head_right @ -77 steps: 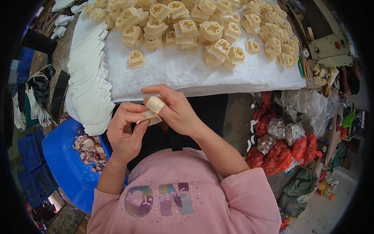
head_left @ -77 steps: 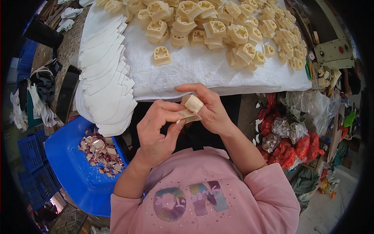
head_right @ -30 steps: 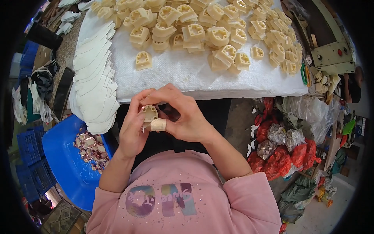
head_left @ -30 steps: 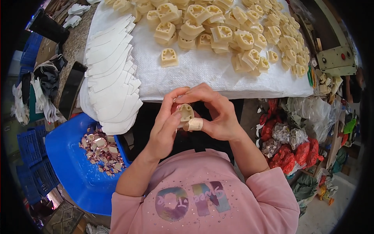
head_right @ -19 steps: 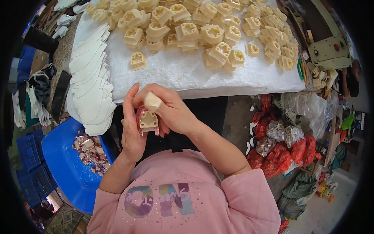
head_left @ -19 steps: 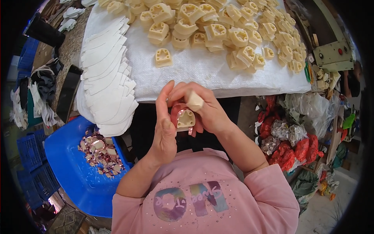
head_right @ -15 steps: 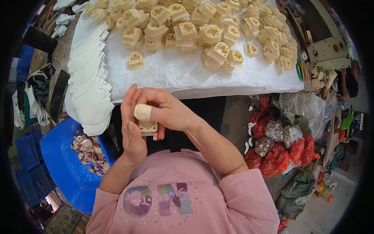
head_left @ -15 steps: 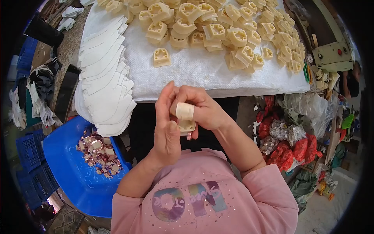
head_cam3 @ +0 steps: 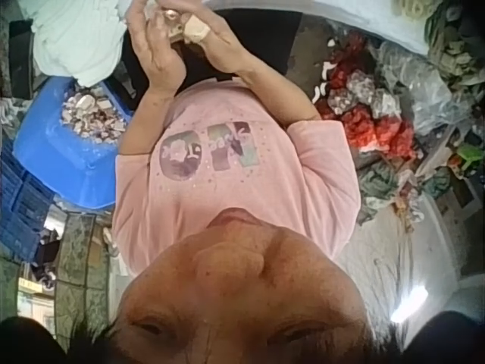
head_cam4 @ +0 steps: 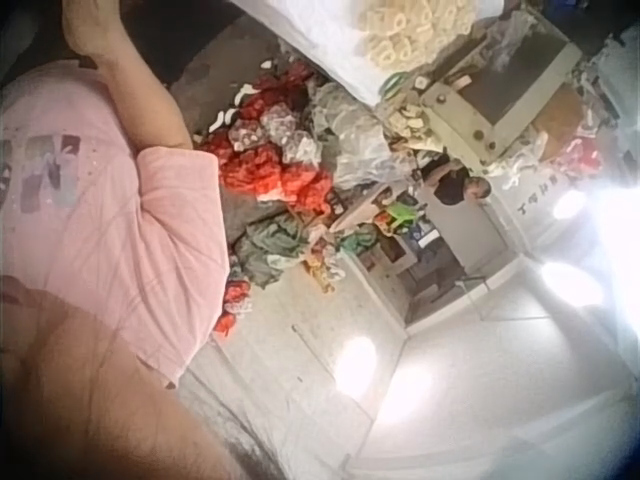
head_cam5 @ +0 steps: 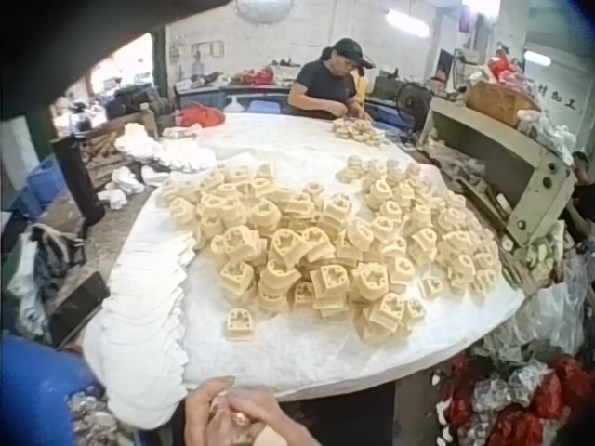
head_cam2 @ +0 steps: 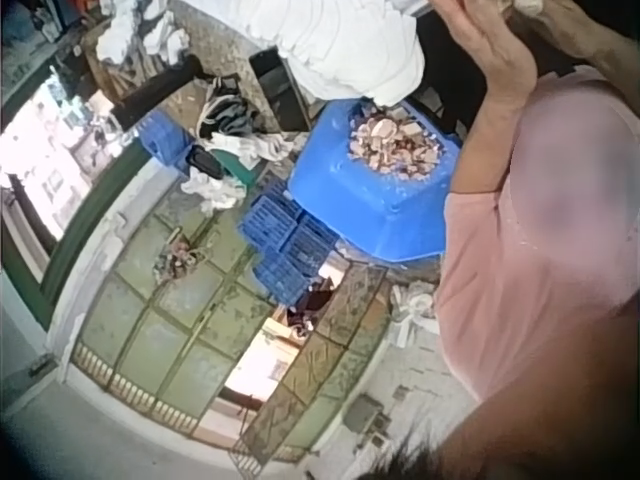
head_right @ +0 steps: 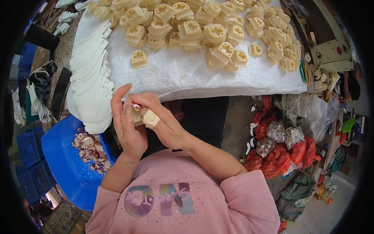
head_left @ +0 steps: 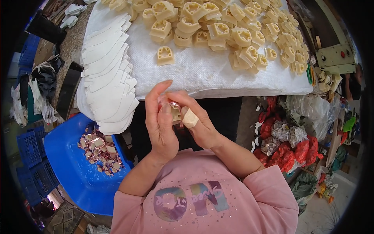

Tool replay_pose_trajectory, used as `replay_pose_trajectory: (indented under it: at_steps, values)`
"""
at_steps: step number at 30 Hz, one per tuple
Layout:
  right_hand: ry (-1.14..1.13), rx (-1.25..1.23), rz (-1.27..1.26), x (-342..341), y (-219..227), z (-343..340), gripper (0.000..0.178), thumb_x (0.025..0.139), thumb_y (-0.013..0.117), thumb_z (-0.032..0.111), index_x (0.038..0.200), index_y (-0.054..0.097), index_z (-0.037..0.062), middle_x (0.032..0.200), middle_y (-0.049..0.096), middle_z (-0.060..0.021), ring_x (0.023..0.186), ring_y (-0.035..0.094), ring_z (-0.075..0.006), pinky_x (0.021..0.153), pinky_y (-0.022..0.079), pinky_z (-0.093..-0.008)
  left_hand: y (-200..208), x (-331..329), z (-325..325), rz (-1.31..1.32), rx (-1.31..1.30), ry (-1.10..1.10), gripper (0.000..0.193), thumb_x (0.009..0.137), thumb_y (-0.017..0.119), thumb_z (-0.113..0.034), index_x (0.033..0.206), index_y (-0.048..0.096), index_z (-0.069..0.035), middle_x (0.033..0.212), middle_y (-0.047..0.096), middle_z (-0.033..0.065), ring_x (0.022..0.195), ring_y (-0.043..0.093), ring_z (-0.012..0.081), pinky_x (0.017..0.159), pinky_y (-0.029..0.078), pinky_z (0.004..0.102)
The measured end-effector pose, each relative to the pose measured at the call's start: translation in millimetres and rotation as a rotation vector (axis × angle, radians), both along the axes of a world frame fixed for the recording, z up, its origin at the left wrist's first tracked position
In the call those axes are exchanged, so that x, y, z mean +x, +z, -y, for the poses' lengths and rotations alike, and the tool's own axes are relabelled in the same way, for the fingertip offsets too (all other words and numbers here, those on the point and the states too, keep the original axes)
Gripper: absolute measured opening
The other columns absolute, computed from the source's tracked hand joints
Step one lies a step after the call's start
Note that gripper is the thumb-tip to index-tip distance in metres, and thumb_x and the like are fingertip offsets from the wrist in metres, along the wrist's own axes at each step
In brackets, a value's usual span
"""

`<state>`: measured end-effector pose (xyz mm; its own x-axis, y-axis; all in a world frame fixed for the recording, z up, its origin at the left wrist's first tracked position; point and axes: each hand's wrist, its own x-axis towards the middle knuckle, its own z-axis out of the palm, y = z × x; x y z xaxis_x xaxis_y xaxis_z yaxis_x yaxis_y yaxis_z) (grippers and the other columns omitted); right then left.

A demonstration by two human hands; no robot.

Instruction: Attaching white lining pieces to beige shoe components at a workshop table.

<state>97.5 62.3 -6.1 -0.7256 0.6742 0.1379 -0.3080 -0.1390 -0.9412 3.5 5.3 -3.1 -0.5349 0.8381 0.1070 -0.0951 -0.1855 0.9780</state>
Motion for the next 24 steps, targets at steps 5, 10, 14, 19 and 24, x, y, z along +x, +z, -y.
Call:
replay_pose_trajectory:
  at_steps: [5, 10, 14, 19, 24]
  values:
    - [-0.151, 0.361, 0.024, -7.7, -5.8, -0.2, 0.028, 0.090, 0.046, 0.012, 0.115, 0.051, 0.0035, 0.105, 0.052, -0.0138, 0.094, 0.050, -0.0265, 0.085, 0.039, -0.0328, 1.7, 6.4, 1.9, -0.038, 0.022, 0.024, 0.039, 0.095, 0.035, -0.023, 0.127, 0.035, -0.002, 0.106, 0.047, 0.0092, 0.093, 0.047, 0.0118, 0.083, 0.039, 0.0267]
    - [-0.154, 0.214, 0.151, -5.6, -3.9, -3.9, 0.032, 0.094, 0.040, 0.021, 0.119, 0.049, 0.0017, 0.098, 0.053, -0.0114, 0.087, 0.051, -0.0225, 0.078, 0.041, -0.0306, 0.8, -2.7, 1.8, 0.472, 0.036, -0.201, 0.057, 0.096, 0.034, -0.043, 0.138, 0.023, -0.006, 0.106, 0.051, 0.0075, 0.086, 0.051, 0.0144, 0.075, 0.043, 0.0289]
    - [0.049, -0.094, 0.248, 4.6, 5.5, -13.3, 0.044, 0.096, 0.036, 0.034, 0.125, 0.047, 0.0026, 0.098, 0.051, -0.0108, 0.072, 0.049, -0.0138, 0.062, 0.043, -0.0258, -9.1, -15.0, 1.0, 0.484, 0.149, -0.360, 0.076, 0.090, 0.024, -0.062, 0.142, 0.014, -0.008, 0.104, 0.054, 0.0085, 0.080, 0.053, 0.0154, 0.063, 0.043, 0.0287]
    - [-0.274, 0.671, 0.298, 7.8, 11.6, -39.6, 0.032, 0.085, 0.059, 0.025, 0.107, 0.056, 0.0026, 0.075, 0.051, -0.0068, 0.062, 0.052, -0.0191, 0.057, 0.044, -0.0309, 1.8, -22.9, 1.6, 0.310, 0.074, -0.416, 0.086, 0.086, 0.022, -0.069, 0.143, 0.011, -0.006, 0.104, 0.053, 0.0091, 0.078, 0.051, 0.0140, 0.062, 0.041, 0.0265]
    - [-0.036, 0.578, 0.623, 2.8, 36.5, -34.7, 0.028, 0.078, 0.067, 0.027, 0.086, 0.059, 0.0012, 0.064, 0.054, -0.0066, 0.059, 0.055, -0.0217, 0.055, 0.044, -0.0332, 7.4, -25.3, 1.0, -0.500, 0.144, -0.254, 0.081, 0.088, 0.059, -0.037, 0.139, 0.011, 0.003, 0.097, 0.055, 0.0168, 0.078, 0.057, 0.0185, 0.070, 0.047, 0.0300]
